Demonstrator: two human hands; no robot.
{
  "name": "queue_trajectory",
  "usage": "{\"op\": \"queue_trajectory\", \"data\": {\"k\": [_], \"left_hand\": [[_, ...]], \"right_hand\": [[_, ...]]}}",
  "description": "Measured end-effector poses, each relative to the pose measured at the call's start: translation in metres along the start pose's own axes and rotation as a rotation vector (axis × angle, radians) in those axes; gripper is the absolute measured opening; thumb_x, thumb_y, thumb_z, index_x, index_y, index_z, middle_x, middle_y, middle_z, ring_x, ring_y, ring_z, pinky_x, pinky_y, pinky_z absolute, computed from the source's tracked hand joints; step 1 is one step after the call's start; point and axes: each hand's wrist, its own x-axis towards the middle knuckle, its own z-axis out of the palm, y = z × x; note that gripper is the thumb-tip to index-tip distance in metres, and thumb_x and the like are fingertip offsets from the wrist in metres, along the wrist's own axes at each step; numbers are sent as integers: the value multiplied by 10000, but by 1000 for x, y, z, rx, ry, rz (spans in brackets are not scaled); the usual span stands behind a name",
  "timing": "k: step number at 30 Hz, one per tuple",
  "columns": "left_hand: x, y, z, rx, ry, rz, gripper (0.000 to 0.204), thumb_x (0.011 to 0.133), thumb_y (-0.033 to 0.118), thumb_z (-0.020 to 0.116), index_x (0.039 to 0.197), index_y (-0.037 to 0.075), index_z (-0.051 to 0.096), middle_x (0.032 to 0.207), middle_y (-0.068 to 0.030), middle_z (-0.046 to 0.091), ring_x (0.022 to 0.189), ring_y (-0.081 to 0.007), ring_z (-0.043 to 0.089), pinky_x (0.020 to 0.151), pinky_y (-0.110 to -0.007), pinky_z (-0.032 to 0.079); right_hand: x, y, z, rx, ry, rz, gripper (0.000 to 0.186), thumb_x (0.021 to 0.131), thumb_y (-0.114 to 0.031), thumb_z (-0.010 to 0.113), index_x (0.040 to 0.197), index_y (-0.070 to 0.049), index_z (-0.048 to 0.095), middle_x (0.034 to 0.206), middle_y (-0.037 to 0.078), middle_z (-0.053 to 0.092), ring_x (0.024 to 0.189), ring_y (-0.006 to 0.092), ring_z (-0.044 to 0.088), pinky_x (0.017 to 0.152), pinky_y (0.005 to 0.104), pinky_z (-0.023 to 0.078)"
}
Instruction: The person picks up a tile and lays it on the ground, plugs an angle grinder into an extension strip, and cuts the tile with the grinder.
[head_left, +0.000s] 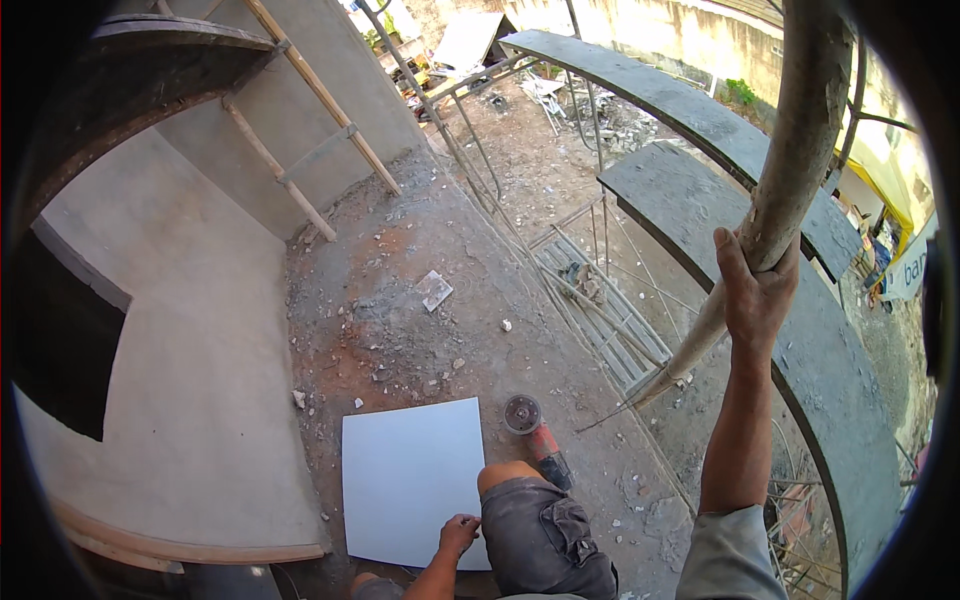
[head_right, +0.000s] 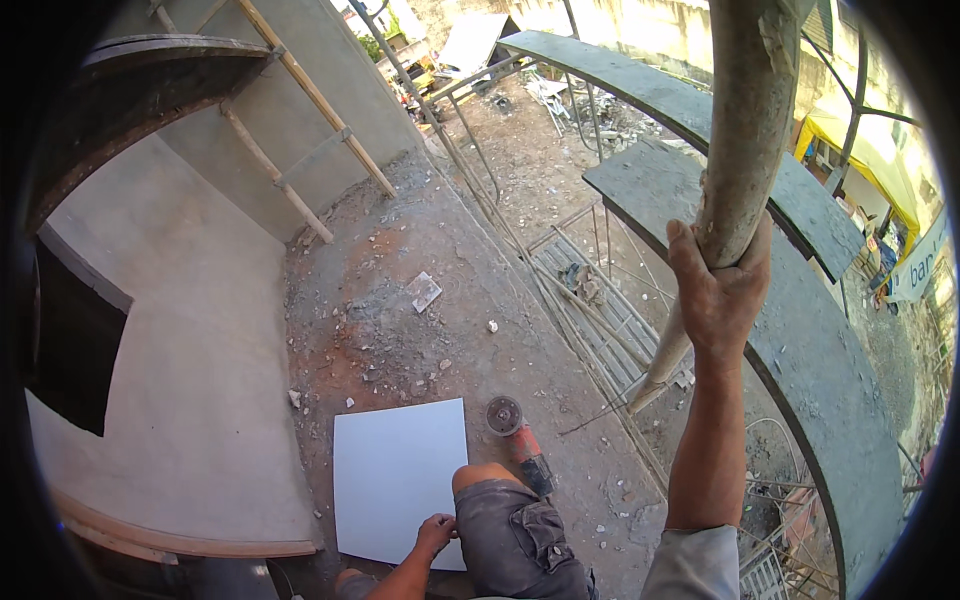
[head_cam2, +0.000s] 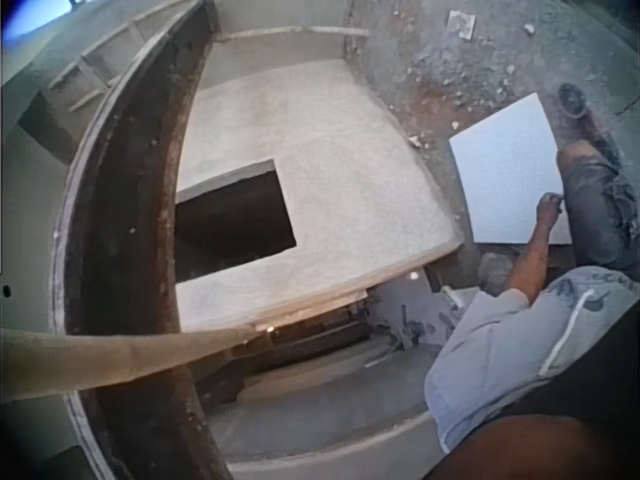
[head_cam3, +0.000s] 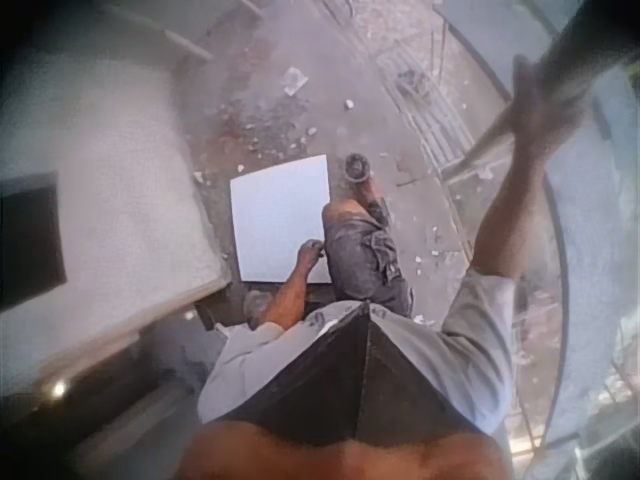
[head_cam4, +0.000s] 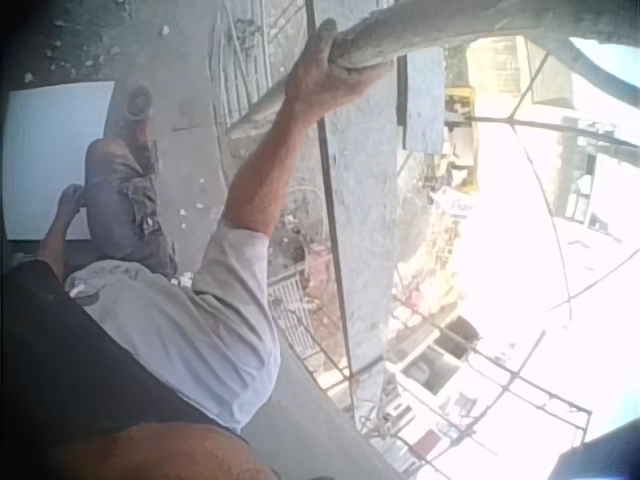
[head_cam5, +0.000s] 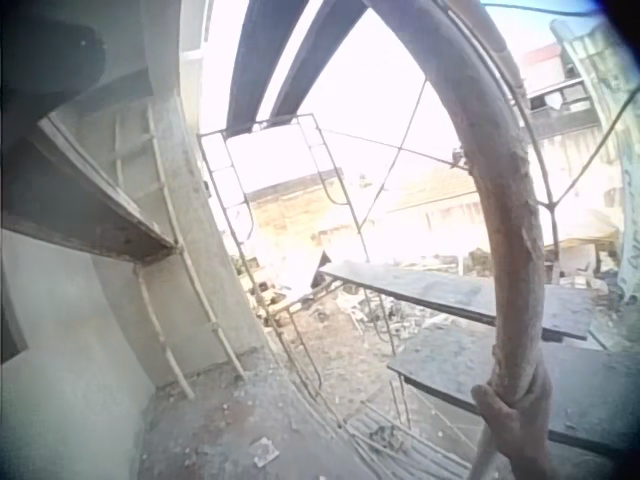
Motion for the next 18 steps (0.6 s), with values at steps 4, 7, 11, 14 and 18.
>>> {"op": "queue_trajectory", "data": {"k": [4,7,11,14,18], "left_hand": [[-6,-6,0,-24,12,4,400,862,378,630,1046,24,653,914,-103,706,757,-181,696,739,-319,529],[-12,-12,-2,-38,24,1,401,858,387,635,1040,31,654,904,-101,705,744,-180,690,733,-317,527],[-18,-22,-5,-75,30,-19,408,854,401,642,1042,38,653,890,-96,703,746,-177,688,733,-319,526],[-21,-29,-14,-119,66,-6,416,853,408,644,1051,43,650,882,-93,701,754,-170,686,730,-316,525],[-24,-41,-35,-135,121,29,433,858,439,627,1075,64,641,967,-116,699,879,-226,678,794,-348,518]], "right_hand": [[0,2,3,1,49,4,476,796,-215,757,1162,-1,541,942,64,601,829,145,570,782,291,469],[0,1,3,-27,62,35,493,805,-244,754,1172,5,539,973,71,607,869,147,573,805,288,466],[0,10,-4,-84,14,59,519,812,-274,751,1187,14,536,1036,83,608,937,154,576,861,300,451],[3,40,-10,-98,-2,-65,514,817,-316,741,1168,10,554,963,70,610,869,155,585,816,298,449],[26,90,-26,-262,-7,144,561,805,-434,740,1087,34,615,902,87,642,859,180,608,814,312,459]]}}
